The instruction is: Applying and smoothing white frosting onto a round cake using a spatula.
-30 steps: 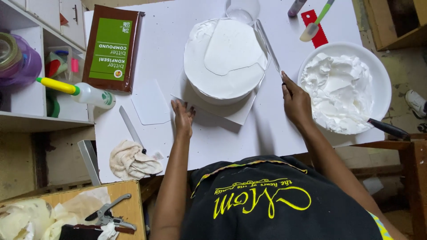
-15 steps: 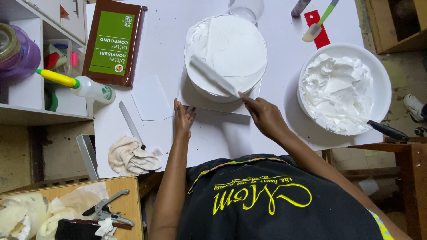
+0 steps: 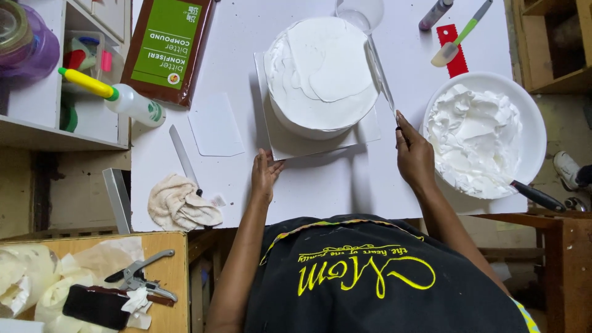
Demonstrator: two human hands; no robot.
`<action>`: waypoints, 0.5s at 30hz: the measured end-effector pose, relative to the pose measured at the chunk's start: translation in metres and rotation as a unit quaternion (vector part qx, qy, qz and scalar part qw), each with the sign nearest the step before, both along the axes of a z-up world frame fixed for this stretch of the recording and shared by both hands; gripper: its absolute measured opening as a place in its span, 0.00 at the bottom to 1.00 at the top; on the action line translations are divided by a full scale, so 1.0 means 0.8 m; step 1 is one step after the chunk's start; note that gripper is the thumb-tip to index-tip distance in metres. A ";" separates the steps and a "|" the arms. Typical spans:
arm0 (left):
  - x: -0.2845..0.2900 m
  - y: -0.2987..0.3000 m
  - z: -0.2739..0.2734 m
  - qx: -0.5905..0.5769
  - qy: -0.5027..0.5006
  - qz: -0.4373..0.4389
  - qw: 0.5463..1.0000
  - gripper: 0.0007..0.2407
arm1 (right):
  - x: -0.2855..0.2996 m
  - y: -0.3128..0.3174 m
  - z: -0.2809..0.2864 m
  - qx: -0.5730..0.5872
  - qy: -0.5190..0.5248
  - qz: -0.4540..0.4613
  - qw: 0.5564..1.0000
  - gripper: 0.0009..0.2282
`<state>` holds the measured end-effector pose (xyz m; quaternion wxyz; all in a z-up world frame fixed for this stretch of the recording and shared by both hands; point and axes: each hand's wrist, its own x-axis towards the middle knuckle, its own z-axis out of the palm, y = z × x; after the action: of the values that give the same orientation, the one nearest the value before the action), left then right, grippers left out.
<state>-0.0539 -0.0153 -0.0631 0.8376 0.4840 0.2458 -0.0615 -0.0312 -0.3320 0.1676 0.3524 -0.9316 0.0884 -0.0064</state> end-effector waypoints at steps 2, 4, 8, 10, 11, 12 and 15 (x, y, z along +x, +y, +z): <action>-0.005 -0.005 0.005 -0.012 0.006 0.000 1.000 0.28 | 0.002 0.007 -0.001 0.001 0.003 0.004 1.000 0.17; -0.011 -0.011 0.014 -0.018 0.003 -0.023 1.000 0.28 | 0.005 0.017 0.000 -0.012 -0.001 0.024 1.000 0.17; -0.030 -0.032 0.029 -0.011 0.001 -0.055 0.998 0.27 | -0.004 0.057 0.010 -0.032 -0.009 0.064 0.997 0.17; -0.042 -0.045 0.040 -0.004 0.015 -0.116 0.993 0.28 | -0.011 0.073 0.001 -0.054 0.018 0.093 0.994 0.17; -0.050 -0.052 0.038 0.000 0.014 -0.118 0.993 0.28 | -0.017 0.080 0.001 -0.051 0.016 0.092 0.994 0.17; -0.057 -0.059 0.036 -0.004 0.024 -0.171 0.985 0.27 | -0.023 0.086 0.001 -0.070 0.035 0.124 0.989 0.17; -0.058 -0.058 0.030 -0.027 0.034 -0.276 0.960 0.28 | -0.039 0.104 0.022 -0.009 0.036 0.154 0.987 0.16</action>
<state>-0.1005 -0.0616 -0.0394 0.7918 0.5080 0.1296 -0.3132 -0.0621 -0.2486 0.1853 0.3376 -0.9368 -0.0433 0.0811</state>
